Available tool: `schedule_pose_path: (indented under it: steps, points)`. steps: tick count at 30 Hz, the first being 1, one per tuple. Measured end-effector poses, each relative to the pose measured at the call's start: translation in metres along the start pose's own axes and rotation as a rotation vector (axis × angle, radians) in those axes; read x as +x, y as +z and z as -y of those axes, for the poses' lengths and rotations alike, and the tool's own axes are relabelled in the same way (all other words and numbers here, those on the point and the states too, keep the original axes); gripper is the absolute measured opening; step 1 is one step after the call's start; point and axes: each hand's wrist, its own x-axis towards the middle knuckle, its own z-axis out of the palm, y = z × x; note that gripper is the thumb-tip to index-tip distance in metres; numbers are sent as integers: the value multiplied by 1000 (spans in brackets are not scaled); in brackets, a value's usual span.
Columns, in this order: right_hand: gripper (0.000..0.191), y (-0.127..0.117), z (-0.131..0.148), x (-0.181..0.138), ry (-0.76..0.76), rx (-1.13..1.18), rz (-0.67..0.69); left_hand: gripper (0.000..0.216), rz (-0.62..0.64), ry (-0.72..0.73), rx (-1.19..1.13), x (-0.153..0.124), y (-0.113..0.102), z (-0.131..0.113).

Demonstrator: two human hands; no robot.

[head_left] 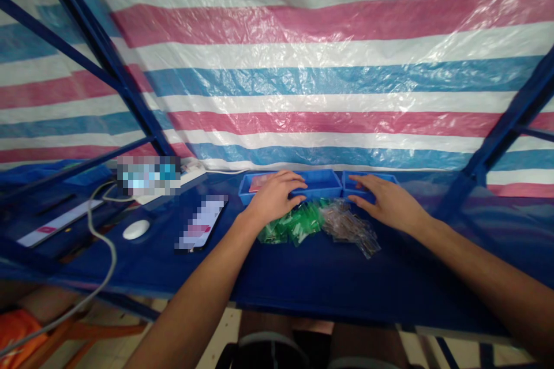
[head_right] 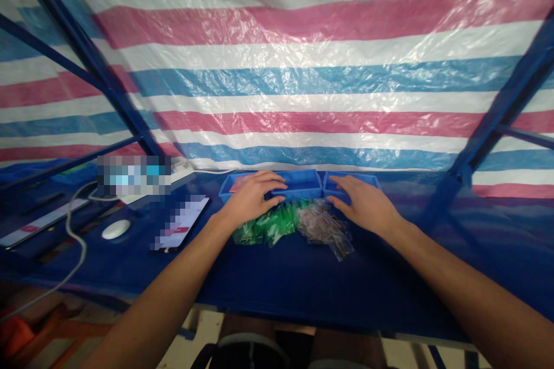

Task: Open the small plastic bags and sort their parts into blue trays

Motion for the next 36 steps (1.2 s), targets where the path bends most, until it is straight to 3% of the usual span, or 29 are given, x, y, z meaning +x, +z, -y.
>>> schedule_pose_path:
  steps: [3,8,16,36]
  points:
    - [53,-1,5,4,-77,34,-45,33,-48,-81,38,-8,-11,6]
    - [46,2,7,9,-121,47,20,29,16,-149,30,-21,-21,18]
    - [46,12,5,14,-191,93,59,34,27,-111,-17,-22,-10,31]
    - [39,22,15,18,-148,60,-9,28,54,-98,76,-18,-10,15]
